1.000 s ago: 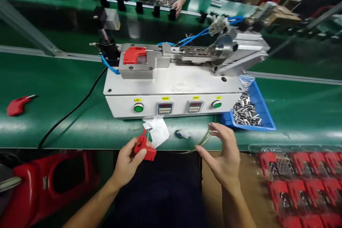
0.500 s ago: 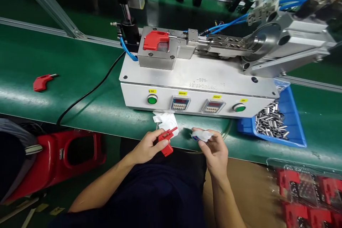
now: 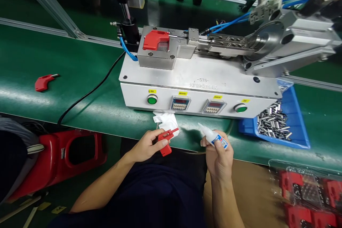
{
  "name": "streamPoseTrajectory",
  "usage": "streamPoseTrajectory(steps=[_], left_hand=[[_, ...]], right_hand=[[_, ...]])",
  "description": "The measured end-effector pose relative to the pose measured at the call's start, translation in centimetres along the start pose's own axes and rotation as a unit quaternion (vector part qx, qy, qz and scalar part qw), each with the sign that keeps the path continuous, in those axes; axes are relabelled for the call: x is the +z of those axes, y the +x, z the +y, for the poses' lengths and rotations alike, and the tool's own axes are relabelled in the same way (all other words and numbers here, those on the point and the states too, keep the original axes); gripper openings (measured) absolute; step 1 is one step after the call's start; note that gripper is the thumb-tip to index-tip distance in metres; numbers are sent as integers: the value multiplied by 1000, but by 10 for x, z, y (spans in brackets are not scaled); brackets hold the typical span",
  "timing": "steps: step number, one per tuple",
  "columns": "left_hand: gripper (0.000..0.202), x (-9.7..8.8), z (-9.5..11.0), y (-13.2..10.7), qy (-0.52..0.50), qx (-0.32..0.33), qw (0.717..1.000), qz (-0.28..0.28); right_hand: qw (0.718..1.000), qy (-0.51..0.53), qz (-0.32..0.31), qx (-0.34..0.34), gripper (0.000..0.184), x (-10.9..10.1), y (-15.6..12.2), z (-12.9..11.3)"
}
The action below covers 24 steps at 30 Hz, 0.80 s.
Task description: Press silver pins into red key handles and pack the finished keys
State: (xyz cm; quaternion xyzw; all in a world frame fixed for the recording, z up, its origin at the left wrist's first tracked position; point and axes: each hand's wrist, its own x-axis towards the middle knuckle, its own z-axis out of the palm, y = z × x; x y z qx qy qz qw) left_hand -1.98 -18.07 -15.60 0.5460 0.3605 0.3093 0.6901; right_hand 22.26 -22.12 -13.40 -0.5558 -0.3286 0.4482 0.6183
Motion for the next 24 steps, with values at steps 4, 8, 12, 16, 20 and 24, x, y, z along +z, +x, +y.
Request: streamPoseTrajectory(steps=[4,8,12,16,20,24], left_hand=[[38,0,0,0,4,3,1000,2],[40,0,1,0,3,4,1000,5],[40,0,0,0,6,7,1000,2],[39,1,-2,0,10,8,1000,-2],[37,1,-2,0,12,14,1000,0],[36,1,-1,0,20,19,1000,3]], right_hand=[[1000,13,9,6,35,-2,-1,0],[1000,21,7,9,34,-1,-1,0],[1000,14,6,11,34,-1,-1,1],[1000,15,7,13,35,-2,-1,3],[1000,9,5,14,34,-2,0,5],[1000,8,10,14,35,-2,1,6]])
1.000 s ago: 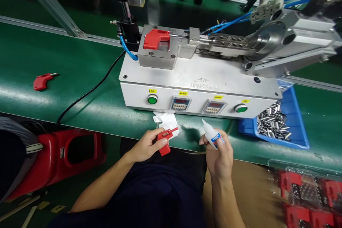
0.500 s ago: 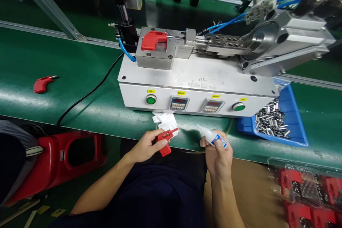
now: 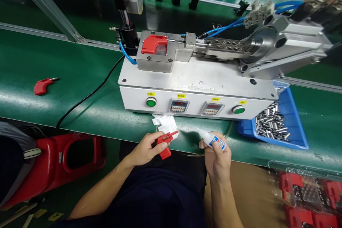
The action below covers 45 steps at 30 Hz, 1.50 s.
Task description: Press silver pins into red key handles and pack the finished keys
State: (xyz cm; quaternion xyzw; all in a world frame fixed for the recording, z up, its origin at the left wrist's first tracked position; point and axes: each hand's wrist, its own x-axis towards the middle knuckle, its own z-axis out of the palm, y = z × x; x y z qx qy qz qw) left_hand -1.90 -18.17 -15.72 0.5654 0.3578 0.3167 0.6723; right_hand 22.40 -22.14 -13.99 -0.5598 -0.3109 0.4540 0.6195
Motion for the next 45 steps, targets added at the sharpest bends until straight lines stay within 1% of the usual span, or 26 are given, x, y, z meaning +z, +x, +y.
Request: streamPoseTrajectory(steps=[4,11,16,35,45], left_hand=[[35,0,1,0,8,4,1000,-1],[33,3,0,-1,36,22,999,7],[33,4,-1,-1,54,27,998,10],[31,4,1,-2,40,17,999,3],[35,3,1,-2,46,22,999,1]], right_hand=[[1000,-2,5,5,36,0,1,0],[1000,-6,-9,1,35,2,2,-1],[1000,-8,-3,4,36,0,1,0],[1000,5,0,8,36,2,0,-1],[1000,-14,7,6,35,3,1,-1]])
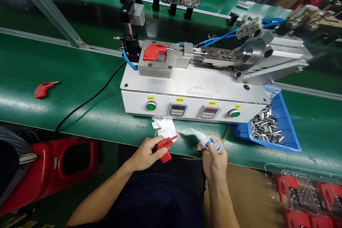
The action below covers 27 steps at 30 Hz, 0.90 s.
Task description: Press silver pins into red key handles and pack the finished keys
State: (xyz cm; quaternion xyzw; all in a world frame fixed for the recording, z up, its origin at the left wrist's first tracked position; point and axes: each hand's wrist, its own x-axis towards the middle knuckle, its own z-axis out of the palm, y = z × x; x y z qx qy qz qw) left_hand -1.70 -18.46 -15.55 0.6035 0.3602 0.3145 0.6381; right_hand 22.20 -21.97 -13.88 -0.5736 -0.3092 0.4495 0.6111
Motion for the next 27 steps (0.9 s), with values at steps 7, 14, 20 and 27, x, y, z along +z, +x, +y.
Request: streamPoseTrajectory(steps=[7,14,20,27], left_hand=[[36,1,-1,0,4,3,1000,5],[36,1,-2,0,1,2,1000,4],[38,0,-1,0,7,0,1000,6],[38,0,-1,0,11,-3,1000,5]], right_hand=[[1000,-9,-5,-8,33,1,-1,-1],[1000,-1,2,-1,34,1,-1,-1],[1000,-6,1,2,34,1,-1,-1],[1000,-7,-6,-2,33,-1,-1,0]])
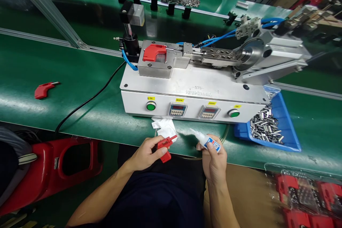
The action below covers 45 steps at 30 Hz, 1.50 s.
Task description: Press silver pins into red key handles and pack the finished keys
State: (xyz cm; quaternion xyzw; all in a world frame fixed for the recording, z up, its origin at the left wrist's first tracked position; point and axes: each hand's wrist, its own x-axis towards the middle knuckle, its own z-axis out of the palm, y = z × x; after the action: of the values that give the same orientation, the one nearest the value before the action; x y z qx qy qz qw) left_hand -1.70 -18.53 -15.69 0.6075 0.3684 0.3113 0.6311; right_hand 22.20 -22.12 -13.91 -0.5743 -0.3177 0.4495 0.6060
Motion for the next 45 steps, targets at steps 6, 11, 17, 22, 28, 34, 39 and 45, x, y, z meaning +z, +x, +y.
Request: streamPoseTrajectory(steps=[6,11,17,22,28,34,39,45], left_hand=[[35,0,0,0,-8,3,1000,3],[32,0,0,0,-12,6,1000,1],[34,-2,0,0,-46,1,999,-3],[38,0,1,1,-96,-24,994,37],[39,12,13,2,-241,-62,966,69],[37,18,32,0,-274,-62,956,86],[38,22,39,-6,-209,-61,974,65],[24,24,44,-16,-100,-8,993,62]], right_hand=[[1000,9,8,9,36,0,0,0],[1000,4,6,6,36,1,0,0],[1000,15,8,9,37,1,0,0],[1000,27,0,12,38,1,1,-2],[997,63,-25,35,37,6,-3,-9],[994,98,-37,32,36,11,-7,-19],[993,111,-42,3,36,22,-11,-30],[999,28,-12,-37,34,31,-23,-34]])
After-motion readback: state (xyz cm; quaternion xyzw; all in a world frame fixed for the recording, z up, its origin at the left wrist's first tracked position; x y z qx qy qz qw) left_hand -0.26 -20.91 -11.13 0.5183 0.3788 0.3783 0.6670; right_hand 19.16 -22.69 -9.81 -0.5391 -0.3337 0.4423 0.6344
